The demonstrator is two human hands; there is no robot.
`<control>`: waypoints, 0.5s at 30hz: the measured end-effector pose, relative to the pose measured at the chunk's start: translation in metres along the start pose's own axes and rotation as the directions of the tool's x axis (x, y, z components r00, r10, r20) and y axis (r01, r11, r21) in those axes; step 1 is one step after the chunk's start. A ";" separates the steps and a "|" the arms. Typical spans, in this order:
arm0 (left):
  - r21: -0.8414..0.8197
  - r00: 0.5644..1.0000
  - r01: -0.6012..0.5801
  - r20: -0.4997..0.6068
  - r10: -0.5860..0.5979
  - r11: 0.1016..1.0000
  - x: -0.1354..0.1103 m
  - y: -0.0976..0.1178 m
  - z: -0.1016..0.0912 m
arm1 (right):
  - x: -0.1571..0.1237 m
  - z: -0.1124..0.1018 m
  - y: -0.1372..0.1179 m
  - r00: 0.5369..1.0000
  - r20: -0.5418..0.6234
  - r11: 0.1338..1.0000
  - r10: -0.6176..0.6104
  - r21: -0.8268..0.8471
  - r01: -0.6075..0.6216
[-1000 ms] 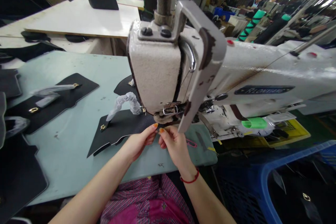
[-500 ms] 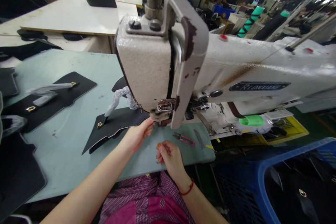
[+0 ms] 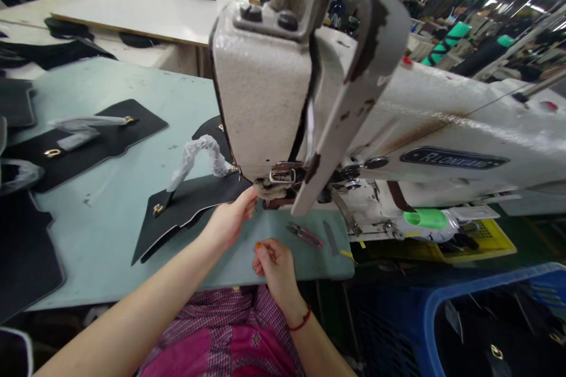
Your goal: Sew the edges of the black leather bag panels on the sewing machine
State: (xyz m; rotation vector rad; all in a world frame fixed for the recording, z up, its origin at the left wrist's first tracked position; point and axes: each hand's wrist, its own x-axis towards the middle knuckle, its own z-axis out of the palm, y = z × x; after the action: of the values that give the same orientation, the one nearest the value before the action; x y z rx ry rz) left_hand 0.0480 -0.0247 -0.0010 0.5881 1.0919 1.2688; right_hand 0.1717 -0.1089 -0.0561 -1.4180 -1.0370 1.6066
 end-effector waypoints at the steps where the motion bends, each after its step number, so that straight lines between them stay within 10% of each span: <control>1: -0.012 0.999 -0.002 -0.040 0.002 1.000 -0.002 -0.003 0.003 | 0.000 0.000 0.002 1.000 0.003 1.000 -0.004 0.000 0.004; 9: -0.059 0.919 -0.027 -0.395 0.002 0.998 -0.023 -0.028 0.038 | 0.006 -0.001 0.011 0.998 -0.017 0.997 -0.065 -0.041 0.064; 15: -0.111 0.895 -0.059 -0.446 0.003 0.992 -0.039 -0.032 0.058 | 0.006 -0.004 -0.014 0.934 -0.235 0.963 -0.268 -0.080 0.256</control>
State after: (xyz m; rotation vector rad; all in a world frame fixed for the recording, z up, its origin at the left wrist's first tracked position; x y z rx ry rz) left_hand 0.1165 -0.0579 0.0075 0.2220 1.3717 1.5314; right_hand 0.1749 -0.0979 -0.0457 -1.4018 -1.0736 1.1903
